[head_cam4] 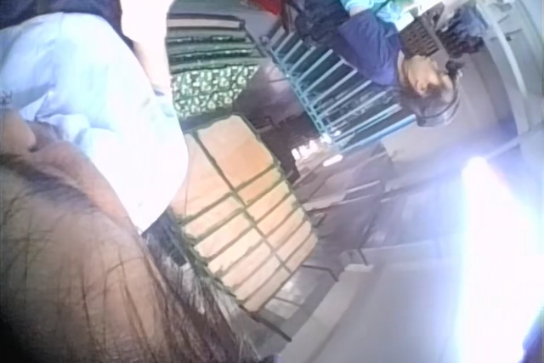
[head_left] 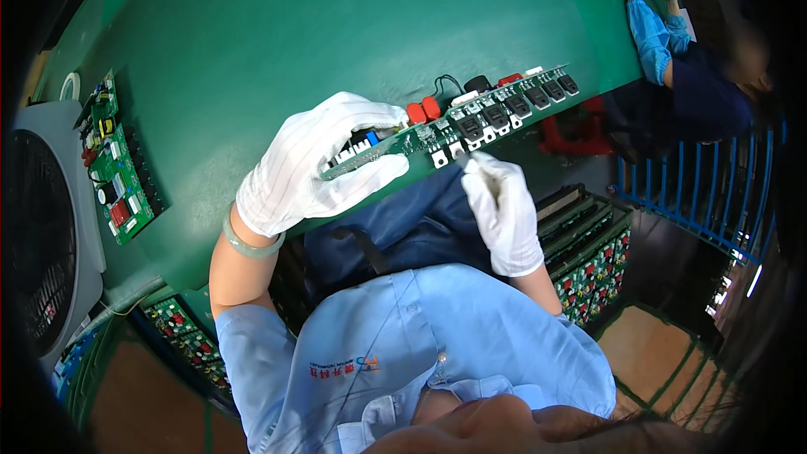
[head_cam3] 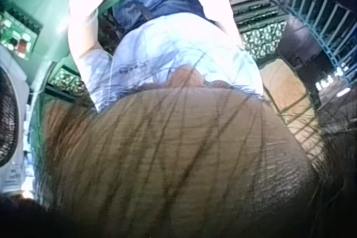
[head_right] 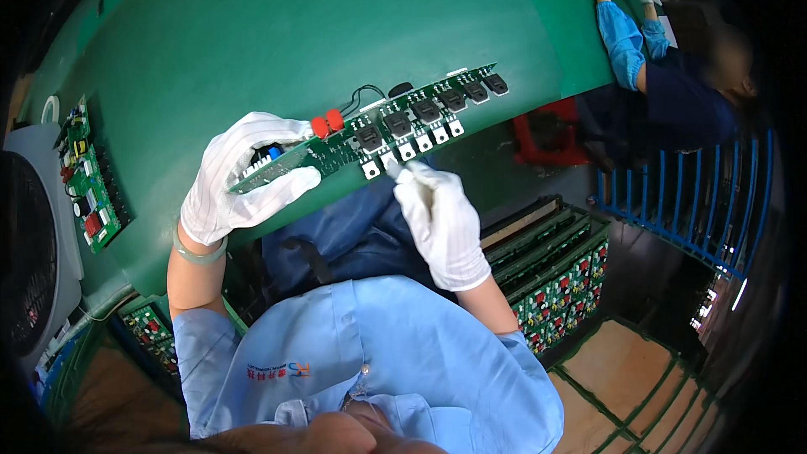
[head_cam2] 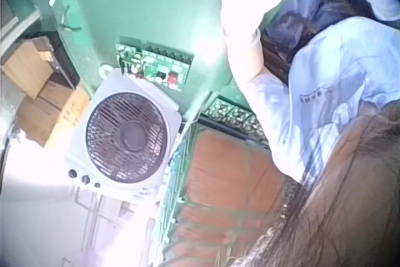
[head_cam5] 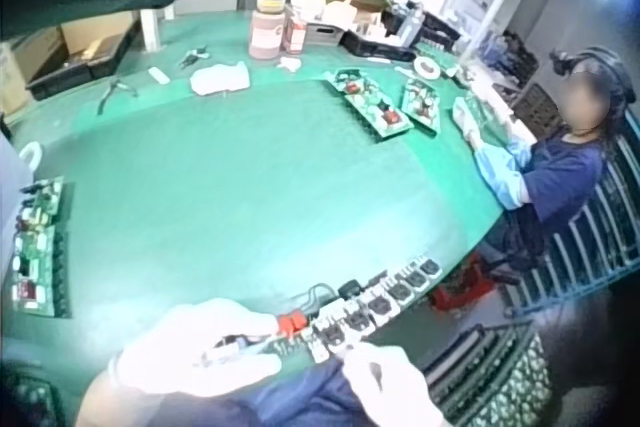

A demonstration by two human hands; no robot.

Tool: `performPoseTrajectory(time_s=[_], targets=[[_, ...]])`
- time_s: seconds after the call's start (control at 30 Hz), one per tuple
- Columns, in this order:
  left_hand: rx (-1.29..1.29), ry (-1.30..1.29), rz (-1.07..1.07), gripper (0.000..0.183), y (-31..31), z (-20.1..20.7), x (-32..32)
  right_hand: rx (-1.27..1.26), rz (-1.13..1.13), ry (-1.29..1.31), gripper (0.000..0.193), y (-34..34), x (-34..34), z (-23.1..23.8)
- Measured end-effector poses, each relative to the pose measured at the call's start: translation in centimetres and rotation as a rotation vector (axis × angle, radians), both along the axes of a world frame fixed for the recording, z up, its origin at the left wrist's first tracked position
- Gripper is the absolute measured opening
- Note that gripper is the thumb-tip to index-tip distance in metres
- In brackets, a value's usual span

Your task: The person inspects green circuit boards at a workstation, picking them up, turning them over to view both sides, and placing them into a green storage bin. The person handles the boards with gloved hands, examining components and connectors before stacking them.

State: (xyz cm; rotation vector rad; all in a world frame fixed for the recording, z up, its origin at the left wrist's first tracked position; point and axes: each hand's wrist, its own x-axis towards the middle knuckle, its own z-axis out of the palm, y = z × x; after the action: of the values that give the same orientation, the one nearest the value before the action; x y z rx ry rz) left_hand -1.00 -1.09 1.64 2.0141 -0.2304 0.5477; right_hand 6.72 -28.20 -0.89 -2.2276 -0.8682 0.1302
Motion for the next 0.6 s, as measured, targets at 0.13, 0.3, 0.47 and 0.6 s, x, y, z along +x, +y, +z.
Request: performPoseTrajectory(time_s=[0.13,0.3,0.47,0.6], targets=[[0.000,-0.017,-0.002,0.044,0.0,-0.2,-0.1,-0.101,0.128,-0.077,0.026,1.3,-1.1,1.0],[0.029,-0.030,-0.002,0.044,0.0,-0.1,-0.1,-0.126,0.067,-0.056,0.027,1.4,-1.6,1.2],[0.024,-0.029,-0.007,0.044,-0.1,0.0,-0.1,-0.051,0.144,-0.152,0.024,1.6,-1.6,0.7],[0.014,-0.024,-0.004,0.044,-0.2,0.0,-0.2,-0.046,0.006,-0.040,0.025,1.6,-2.2,-0.1]])
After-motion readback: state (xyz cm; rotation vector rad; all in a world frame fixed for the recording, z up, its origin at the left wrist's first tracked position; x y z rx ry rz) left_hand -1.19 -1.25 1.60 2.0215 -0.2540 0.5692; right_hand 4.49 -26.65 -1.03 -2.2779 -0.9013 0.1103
